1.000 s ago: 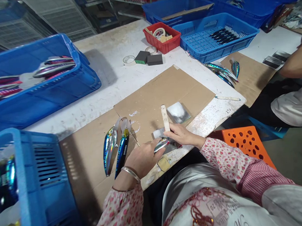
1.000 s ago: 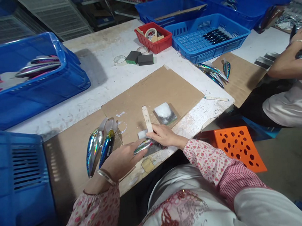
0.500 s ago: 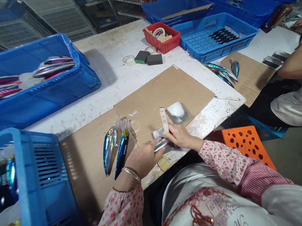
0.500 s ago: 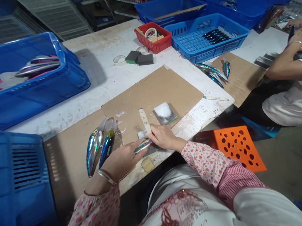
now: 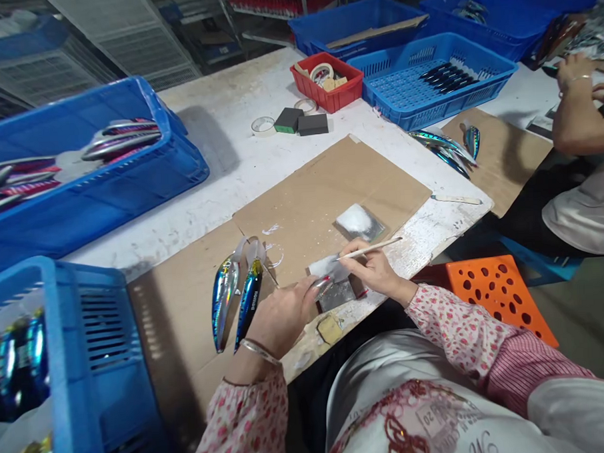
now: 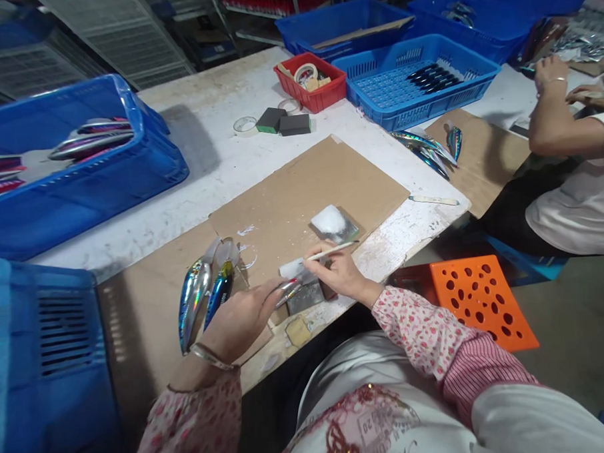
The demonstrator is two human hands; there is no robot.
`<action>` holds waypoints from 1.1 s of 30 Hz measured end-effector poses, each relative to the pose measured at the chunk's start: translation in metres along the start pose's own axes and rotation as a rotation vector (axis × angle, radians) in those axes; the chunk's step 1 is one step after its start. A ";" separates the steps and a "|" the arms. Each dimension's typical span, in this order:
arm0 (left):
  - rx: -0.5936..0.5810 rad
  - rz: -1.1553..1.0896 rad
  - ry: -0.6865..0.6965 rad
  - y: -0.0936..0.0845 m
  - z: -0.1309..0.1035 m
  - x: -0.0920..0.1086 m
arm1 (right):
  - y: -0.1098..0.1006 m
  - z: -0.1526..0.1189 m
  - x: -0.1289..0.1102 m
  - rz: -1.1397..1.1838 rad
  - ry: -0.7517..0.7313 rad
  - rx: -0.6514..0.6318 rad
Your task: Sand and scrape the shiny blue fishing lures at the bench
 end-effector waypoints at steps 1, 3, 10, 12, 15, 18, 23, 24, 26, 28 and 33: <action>-0.020 -0.030 0.007 0.002 0.002 -0.002 | 0.002 -0.001 -0.002 -0.022 -0.010 -0.028; -0.059 -0.103 0.020 0.005 0.006 -0.006 | 0.008 -0.003 -0.008 -0.067 -0.068 -0.087; -0.023 -0.267 0.089 0.005 0.016 -0.010 | 0.022 -0.011 -0.023 -0.191 -0.291 -0.153; -0.013 -0.287 0.100 0.005 0.018 -0.010 | 0.024 -0.012 -0.022 -0.210 -0.307 -0.154; -0.025 -0.333 0.084 0.008 0.018 -0.013 | 0.024 -0.012 -0.023 -0.206 -0.338 -0.135; -0.003 -0.411 0.049 0.011 0.013 -0.018 | 0.005 -0.012 -0.029 -0.209 -0.383 -0.040; -0.039 -0.758 -0.030 0.035 -0.004 -0.021 | -0.053 -0.013 -0.013 -0.263 -0.203 0.112; -0.055 -0.846 -0.050 0.041 -0.009 -0.019 | -0.064 -0.015 -0.005 -0.260 -0.134 0.134; -0.084 -1.026 -0.084 0.051 -0.017 -0.015 | -0.081 -0.020 0.010 -0.231 -0.009 0.176; -0.110 -1.238 -0.129 0.062 -0.024 -0.011 | -0.086 -0.024 0.020 -0.183 0.071 0.195; -0.071 -1.530 -0.047 0.064 -0.032 -0.003 | -0.063 -0.027 0.023 -0.082 0.122 0.148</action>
Point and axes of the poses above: each hand's wrist, its own z-axis towards the middle knuckle, its own y-axis out of the palm, x = y × z, the point moved 10 cm from there along z, towards the middle knuckle, and after that the axes turned 12 degrees about z, right-handed, at the moved point
